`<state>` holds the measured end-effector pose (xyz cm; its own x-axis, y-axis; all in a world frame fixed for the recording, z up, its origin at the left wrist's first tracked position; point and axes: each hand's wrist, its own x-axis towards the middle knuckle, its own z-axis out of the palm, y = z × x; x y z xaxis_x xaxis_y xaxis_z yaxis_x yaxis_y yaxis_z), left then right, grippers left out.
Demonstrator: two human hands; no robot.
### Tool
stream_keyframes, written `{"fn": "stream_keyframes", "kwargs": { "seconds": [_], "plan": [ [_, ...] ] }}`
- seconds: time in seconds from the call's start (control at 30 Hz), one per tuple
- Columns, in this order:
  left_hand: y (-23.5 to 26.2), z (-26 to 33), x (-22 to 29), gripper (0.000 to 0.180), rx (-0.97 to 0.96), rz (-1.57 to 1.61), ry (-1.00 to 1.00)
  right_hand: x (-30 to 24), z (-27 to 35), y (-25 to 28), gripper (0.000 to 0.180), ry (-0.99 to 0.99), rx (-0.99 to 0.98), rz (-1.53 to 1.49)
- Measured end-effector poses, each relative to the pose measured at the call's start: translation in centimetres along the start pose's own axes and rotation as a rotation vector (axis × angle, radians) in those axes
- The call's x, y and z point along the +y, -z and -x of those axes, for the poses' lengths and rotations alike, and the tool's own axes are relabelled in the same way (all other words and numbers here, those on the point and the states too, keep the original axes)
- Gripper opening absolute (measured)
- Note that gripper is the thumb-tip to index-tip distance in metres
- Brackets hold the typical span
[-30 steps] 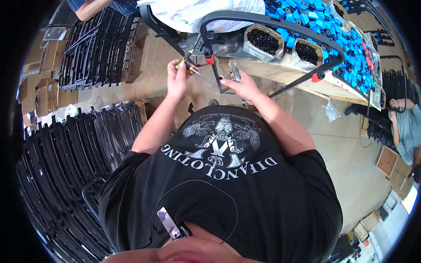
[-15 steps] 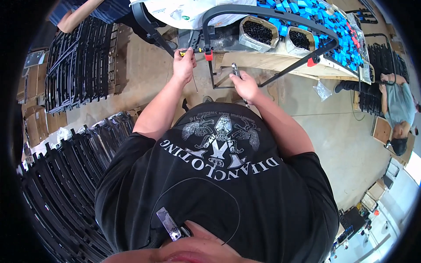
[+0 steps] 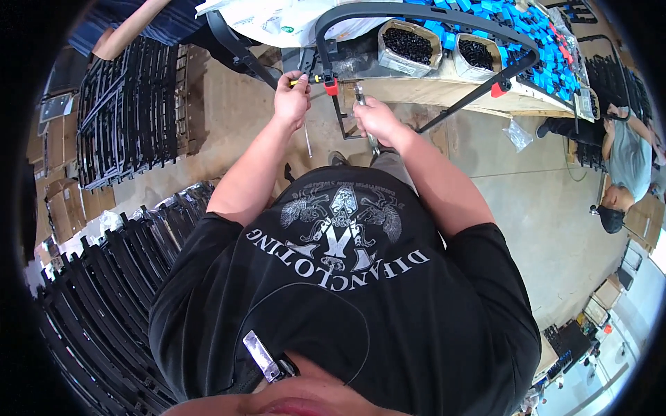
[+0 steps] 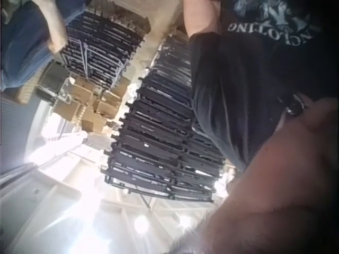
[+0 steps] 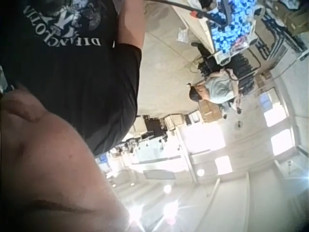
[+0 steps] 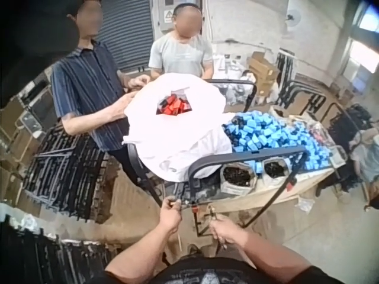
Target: Assembling a black metal or plastic frame by attaching red end-caps and securing them with a hand tool.
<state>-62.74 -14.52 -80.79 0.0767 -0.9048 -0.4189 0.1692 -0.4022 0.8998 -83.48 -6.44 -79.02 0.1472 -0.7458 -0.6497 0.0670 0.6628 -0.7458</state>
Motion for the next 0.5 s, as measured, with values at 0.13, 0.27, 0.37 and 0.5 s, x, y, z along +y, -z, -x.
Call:
{"fn": "stream_keyframes", "kwargs": {
  "seconds": [0.13,0.27,0.37,0.5],
  "plan": [
    [-0.8,-0.1,1.6,0.018,-0.050,-0.027,0.188,0.9,-5.6,-1.0,0.032,0.445,0.352,0.891],
    [-0.5,-0.3,2.8,0.013,-0.054,0.006,0.329,-1.6,-5.5,-3.4,0.037,0.260,0.280,0.888],
    [-0.4,-0.3,2.6,0.014,-0.042,0.041,0.356,-2.8,-4.5,-3.7,0.031,0.327,0.284,1.020],
    [-0.6,-0.4,1.0,0.028,0.045,0.013,0.200,-7.4,-3.4,-3.1,0.025,-0.261,-0.183,-0.166]
  ]
}}
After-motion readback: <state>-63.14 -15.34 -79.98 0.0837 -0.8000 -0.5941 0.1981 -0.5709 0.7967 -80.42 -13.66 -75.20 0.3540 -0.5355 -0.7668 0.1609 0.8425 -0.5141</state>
